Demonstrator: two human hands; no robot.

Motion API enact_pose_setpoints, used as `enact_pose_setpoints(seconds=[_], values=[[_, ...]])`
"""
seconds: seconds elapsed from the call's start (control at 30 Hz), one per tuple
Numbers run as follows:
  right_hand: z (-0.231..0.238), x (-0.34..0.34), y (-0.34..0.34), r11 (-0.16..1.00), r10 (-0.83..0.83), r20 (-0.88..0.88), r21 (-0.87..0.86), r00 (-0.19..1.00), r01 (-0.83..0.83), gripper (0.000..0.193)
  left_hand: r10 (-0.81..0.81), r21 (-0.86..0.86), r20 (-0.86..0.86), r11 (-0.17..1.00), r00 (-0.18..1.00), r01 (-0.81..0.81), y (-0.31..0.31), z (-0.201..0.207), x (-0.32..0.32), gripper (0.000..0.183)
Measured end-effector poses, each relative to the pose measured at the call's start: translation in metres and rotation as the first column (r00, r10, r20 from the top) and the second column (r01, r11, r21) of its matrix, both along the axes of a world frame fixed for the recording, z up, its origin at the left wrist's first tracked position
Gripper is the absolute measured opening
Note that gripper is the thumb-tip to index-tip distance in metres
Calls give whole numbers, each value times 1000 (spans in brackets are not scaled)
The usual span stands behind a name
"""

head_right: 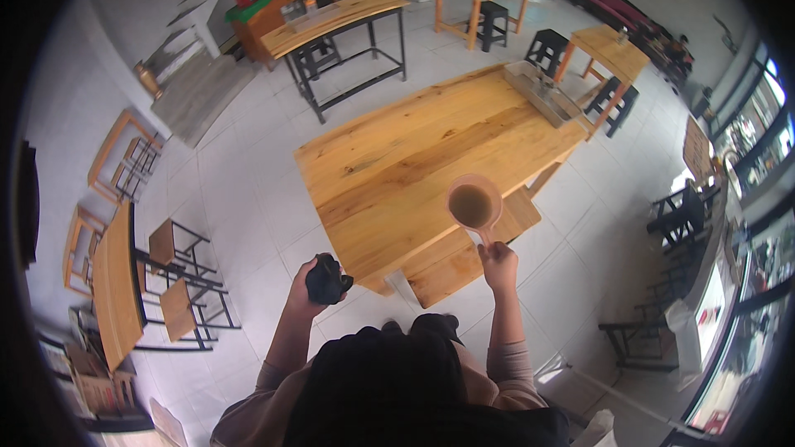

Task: The person cleans a glass window frame using a green cloth, reaching around the frame and latch mechanisms.

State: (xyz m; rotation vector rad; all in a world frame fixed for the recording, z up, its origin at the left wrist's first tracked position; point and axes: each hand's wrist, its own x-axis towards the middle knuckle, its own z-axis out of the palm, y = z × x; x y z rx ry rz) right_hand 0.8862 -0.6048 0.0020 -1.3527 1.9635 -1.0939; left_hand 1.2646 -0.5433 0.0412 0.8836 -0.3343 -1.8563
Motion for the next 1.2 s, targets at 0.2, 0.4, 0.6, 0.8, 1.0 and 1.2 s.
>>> enact_pose_setpoints(seconds=[0.2, 0.4, 0.6, 0.8, 1.0, 1.2], values=[[35, -8, 105, 987, -158, 38, 4, 987, 158, 23, -238, 21, -104, 970, 966, 241, -32, -5, -61, 33], [62, -27, 180, 934, -340, 78, 143, 937, 327, 23, -549, 46, -225, 819, 805, 571, -37, -18, -151, 30], [61, -83, 223, 870, -490, 183, 165, 852, 465, 22, -753, 41, -237, 623, 614, 781, -49, -27, -248, 30], [69, -185, 243, 834, -548, 163, 179, 821, 521, 24, -849, 4, -274, 468, 451, 884, -53, -43, -410, 29], [52, -336, 246, 852, -518, 180, 196, 836, 485, 26, -886, 51, -193, 421, 422, 906, -58, -50, -597, 29], [58, -475, 209, 847, -527, 156, 177, 835, 501, 26, -829, 136, -80, 541, 553, 830, -104, -29, -714, 26]])
